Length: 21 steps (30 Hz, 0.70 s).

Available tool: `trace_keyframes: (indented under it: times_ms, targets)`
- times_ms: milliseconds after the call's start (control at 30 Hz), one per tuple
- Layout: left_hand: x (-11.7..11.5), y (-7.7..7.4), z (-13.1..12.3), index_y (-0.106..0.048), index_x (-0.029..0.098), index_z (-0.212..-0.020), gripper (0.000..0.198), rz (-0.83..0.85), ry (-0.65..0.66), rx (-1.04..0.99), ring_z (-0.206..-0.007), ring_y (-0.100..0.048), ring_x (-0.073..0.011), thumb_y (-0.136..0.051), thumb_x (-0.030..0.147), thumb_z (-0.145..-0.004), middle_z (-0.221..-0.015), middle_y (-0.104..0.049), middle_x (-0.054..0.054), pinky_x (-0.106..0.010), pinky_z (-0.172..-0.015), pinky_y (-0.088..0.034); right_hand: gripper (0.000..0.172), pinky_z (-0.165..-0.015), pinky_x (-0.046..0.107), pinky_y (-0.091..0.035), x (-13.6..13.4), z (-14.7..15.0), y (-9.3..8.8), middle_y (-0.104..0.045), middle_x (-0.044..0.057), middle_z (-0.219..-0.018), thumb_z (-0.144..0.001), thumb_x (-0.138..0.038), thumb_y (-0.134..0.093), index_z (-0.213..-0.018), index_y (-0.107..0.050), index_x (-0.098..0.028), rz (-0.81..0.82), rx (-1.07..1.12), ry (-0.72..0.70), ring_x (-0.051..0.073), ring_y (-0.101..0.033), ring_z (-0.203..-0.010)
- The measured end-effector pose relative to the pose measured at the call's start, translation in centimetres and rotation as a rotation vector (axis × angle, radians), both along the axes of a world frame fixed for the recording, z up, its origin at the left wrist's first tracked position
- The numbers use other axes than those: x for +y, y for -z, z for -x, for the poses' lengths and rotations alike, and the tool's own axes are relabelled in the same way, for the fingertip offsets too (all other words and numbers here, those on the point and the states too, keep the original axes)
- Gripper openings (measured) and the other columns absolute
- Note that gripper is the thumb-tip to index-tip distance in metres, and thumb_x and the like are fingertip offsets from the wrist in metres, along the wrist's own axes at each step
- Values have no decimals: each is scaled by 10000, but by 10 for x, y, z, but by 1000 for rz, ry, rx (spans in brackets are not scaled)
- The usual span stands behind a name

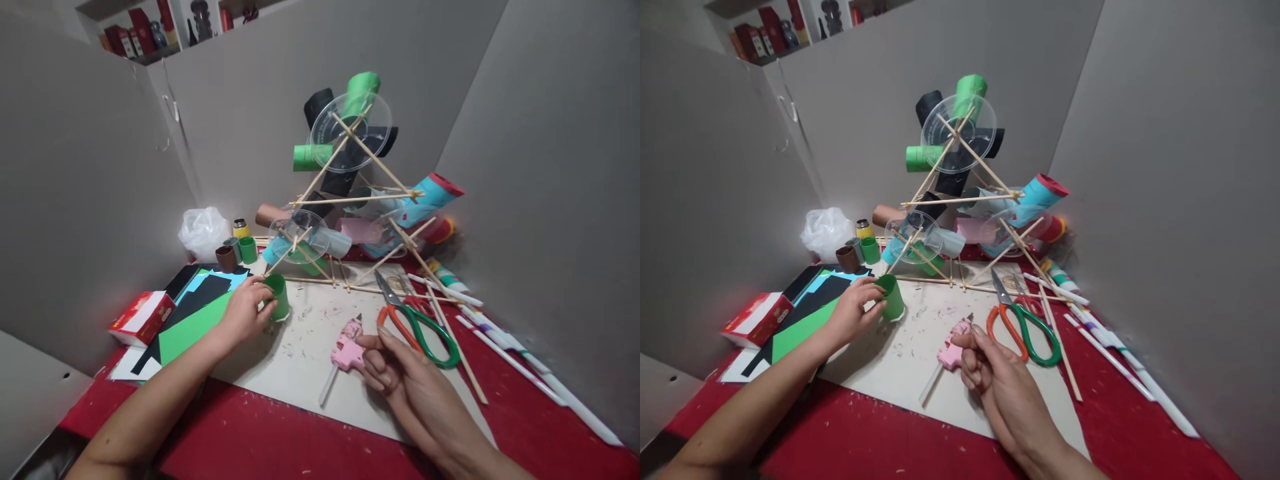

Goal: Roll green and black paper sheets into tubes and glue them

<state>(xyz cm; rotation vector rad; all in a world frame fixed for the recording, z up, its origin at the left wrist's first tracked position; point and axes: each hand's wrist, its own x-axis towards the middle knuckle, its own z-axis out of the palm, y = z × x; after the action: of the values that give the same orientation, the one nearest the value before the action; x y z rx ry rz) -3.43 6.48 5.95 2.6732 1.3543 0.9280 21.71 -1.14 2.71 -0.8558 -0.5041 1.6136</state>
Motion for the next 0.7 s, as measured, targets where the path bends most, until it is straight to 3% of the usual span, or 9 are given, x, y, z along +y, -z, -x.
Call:
trace_keyframes:
  times_ms: [133,267,433,500,700]
  targets:
    - [-2,-2,-1,-672,170,-883,78,90,46,-56,-1097,-566,-269,-619,181,-827,-947,-708,-77,-435,-925,-476,334,-413,164,-340,-2,-1,-2,-484,-27,-499,-656,-443,-811,-728,-735,-126,-45,-56,-9,57,-345,-456]
    - [-6,-10,0,-614,184,-1138,340,71,73,-127,-1118,-564,-255,-670,226,-805,-1156,-656,-105,-439,-969,-446,332,-423,167,-329,-4,-2,-2,-474,-28,-503,-678,-458,-791,-727,-739,-133,-84,-111,-5,60,-347,-465]
    - [-8,-15,2,-477,204,-1317,548,47,32,-162,-1175,-534,-243,-683,287,-815,-1289,-580,-125,-431,-996,-427,359,-423,171,-318,-5,-2,-1,-467,-25,-499,-664,-493,-787,-724,-748,-141,-101,-182,3,66,-352,-470]
    - [-7,-13,3,-496,204,-1288,539,79,50,-144,-1173,-534,-249,-701,305,-800,-1296,-571,-129,-436,-993,-433,376,-422,175,-315,-5,-2,-1,-466,-23,-494,-658,-514,-783,-709,-747,-143,-102,-205,2,68,-356,-468]
    - [0,-1,3,-638,172,-923,168,28,114,-44,-1209,-488,-294,-703,223,-777,-1163,-660,-119,-483,-1000,-420,354,-452,187,-329,-7,-2,-3,-483,-17,-499,-685,-508,-767,-711,-749,-155,-135,-247,0,73,-364,-476]
